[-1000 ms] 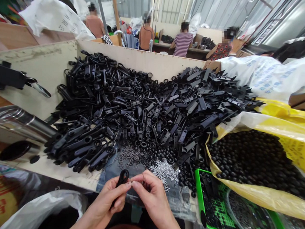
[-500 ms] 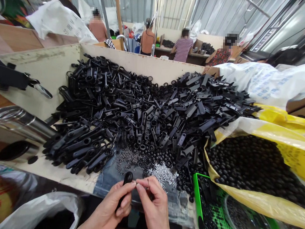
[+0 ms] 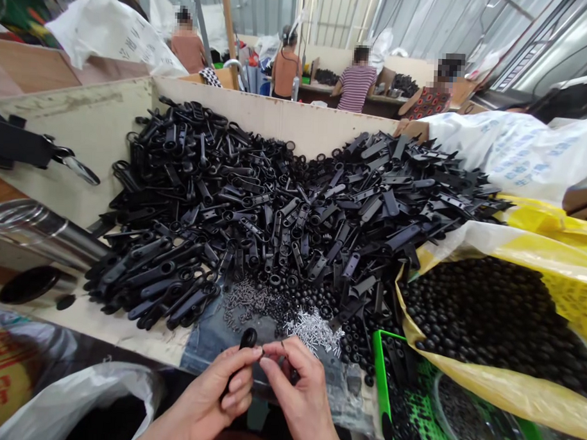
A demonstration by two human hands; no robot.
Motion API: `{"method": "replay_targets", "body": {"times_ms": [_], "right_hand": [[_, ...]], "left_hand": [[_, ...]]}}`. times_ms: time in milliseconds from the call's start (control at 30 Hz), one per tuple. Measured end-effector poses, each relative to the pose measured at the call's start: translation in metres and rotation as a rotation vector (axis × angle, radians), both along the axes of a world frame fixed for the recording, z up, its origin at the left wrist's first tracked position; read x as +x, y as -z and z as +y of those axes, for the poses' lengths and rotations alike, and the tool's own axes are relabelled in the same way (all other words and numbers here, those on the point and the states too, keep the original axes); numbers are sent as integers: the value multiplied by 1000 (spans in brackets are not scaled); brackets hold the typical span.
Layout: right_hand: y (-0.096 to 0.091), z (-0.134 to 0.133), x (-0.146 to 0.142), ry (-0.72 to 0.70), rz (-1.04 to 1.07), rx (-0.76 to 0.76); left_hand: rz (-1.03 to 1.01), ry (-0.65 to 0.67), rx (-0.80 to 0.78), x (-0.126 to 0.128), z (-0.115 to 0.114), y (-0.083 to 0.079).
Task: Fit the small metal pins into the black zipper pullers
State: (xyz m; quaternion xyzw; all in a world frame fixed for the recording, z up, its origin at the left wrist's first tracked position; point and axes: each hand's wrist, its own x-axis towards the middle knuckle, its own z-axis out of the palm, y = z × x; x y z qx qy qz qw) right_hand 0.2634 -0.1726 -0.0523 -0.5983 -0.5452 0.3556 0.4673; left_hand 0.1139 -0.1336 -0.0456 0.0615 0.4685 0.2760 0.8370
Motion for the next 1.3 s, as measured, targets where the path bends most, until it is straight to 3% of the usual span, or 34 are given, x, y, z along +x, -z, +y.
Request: {"method": "replay_targets", "body": {"times_ms": [200, 400, 667, 867, 1067, 1300], "right_hand": [[-1, -2, 3, -22, -94, 46], [0, 0, 5, -6, -103, 57], [0, 2, -2, -185, -179, 136], [-4, 5, -4, -146, -187, 83], [-5, 2, -10, -88, -148, 41], [-6, -4, -9, -198, -207, 57]], "left_hand": [[-18, 50, 21, 1, -3, -5], [-86, 197, 123, -12, -3, -14], [160, 160, 137, -23, -14, -2], [191, 284, 397, -23, -12, -6], [311, 341, 514, -23, -13, -1], [417, 412, 680, -29, -12, 9]]}}
